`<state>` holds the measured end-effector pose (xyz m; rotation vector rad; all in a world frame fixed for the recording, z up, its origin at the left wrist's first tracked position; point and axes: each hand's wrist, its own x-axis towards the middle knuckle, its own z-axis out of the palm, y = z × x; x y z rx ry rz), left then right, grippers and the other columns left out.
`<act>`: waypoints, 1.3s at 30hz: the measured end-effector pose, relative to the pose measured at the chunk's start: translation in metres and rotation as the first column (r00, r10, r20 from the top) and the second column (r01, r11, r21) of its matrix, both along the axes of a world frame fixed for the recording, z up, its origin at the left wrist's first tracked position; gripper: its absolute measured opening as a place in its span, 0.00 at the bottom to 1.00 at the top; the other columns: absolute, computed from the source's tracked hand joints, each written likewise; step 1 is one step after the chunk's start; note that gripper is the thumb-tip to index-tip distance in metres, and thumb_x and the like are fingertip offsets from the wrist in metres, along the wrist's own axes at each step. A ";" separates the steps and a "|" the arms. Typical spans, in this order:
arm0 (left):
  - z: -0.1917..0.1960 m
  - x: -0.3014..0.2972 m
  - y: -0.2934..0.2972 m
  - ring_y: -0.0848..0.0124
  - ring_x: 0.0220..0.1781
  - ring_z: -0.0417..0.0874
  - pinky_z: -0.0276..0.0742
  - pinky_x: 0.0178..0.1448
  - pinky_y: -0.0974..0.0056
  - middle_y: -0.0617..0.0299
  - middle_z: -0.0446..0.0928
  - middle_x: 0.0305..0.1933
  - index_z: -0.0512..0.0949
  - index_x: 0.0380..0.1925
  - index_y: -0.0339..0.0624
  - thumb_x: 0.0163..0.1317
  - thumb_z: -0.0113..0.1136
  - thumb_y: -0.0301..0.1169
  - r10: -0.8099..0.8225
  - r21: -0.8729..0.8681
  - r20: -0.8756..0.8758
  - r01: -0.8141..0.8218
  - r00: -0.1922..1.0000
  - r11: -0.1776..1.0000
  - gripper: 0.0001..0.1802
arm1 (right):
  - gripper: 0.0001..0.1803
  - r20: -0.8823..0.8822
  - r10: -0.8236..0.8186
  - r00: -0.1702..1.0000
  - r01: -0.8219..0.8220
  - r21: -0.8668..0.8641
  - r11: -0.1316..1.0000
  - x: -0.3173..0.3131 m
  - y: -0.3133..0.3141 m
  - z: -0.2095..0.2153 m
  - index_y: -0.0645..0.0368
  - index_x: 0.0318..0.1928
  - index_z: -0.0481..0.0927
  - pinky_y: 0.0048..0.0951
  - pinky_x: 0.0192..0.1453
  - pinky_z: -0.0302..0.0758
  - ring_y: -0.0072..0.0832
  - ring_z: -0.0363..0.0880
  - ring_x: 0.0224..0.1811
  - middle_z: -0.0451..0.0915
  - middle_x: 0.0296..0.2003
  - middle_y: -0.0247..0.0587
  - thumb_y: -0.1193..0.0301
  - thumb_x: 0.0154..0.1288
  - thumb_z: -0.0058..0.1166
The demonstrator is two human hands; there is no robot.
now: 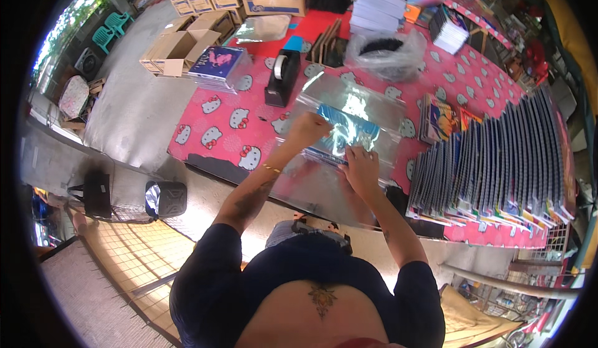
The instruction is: The person places notebooks into clear plastic bags, applies adhesive tape from a dispenser to seal the bags, and places the finished packages onto a large stack of notebooks.
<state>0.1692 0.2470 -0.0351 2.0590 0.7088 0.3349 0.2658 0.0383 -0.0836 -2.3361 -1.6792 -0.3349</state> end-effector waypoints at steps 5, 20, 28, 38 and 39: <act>-0.027 0.038 -0.044 0.53 0.39 0.86 0.80 0.47 0.53 0.47 0.84 0.32 0.85 0.29 0.38 0.57 0.65 0.50 0.073 0.304 -0.383 0.051 0.921 0.951 0.23 | 0.32 -0.035 0.053 0.998 -0.052 0.031 0.998 -0.001 0.002 -0.002 0.54 0.55 0.78 0.44 0.58 0.65 0.31 0.75 0.54 0.78 0.46 0.36 0.52 0.52 0.67; -0.035 -0.023 -0.110 0.57 0.45 0.79 0.70 0.57 0.48 0.54 0.79 0.41 0.76 0.46 0.44 0.60 0.63 0.44 -0.317 0.832 0.059 0.129 0.947 0.540 0.20 | 0.27 -0.233 -0.106 0.967 0.129 0.086 0.988 0.107 0.052 -0.005 0.40 0.54 0.83 0.49 0.65 0.64 0.42 0.74 0.60 0.79 0.52 0.45 0.40 0.68 0.44; 0.026 -0.050 -0.019 0.67 0.48 0.81 0.77 0.50 0.62 0.57 0.81 0.48 0.78 0.55 0.38 0.67 0.54 0.22 0.083 0.162 0.309 -0.138 0.947 0.977 0.16 | 0.52 -0.985 0.029 0.171 0.033 0.035 0.999 0.149 0.039 0.106 0.65 0.57 0.79 0.30 0.49 0.76 0.30 0.82 0.38 0.86 0.37 0.47 0.28 0.67 0.25; -0.020 -0.037 0.140 0.65 0.34 0.85 0.82 0.40 0.63 0.52 0.84 0.34 0.82 0.44 0.34 0.59 0.64 0.28 0.445 0.439 0.268 -0.519 0.855 0.733 0.14 | 0.18 -0.122 0.363 0.924 -0.302 0.349 0.887 0.035 0.012 0.180 0.49 0.47 0.84 0.42 0.63 0.63 0.33 0.79 0.48 0.82 0.43 0.36 0.54 0.62 0.61; -0.022 -0.045 0.158 0.67 0.33 0.84 0.81 0.36 0.64 0.54 0.84 0.33 0.83 0.42 0.34 0.58 0.65 0.30 0.464 0.212 0.166 -0.491 0.870 0.845 0.14 | 0.16 -0.127 0.360 0.924 -0.314 0.283 0.906 0.027 0.016 0.182 0.49 0.45 0.84 0.43 0.64 0.62 0.33 0.79 0.48 0.81 0.41 0.35 0.56 0.60 0.63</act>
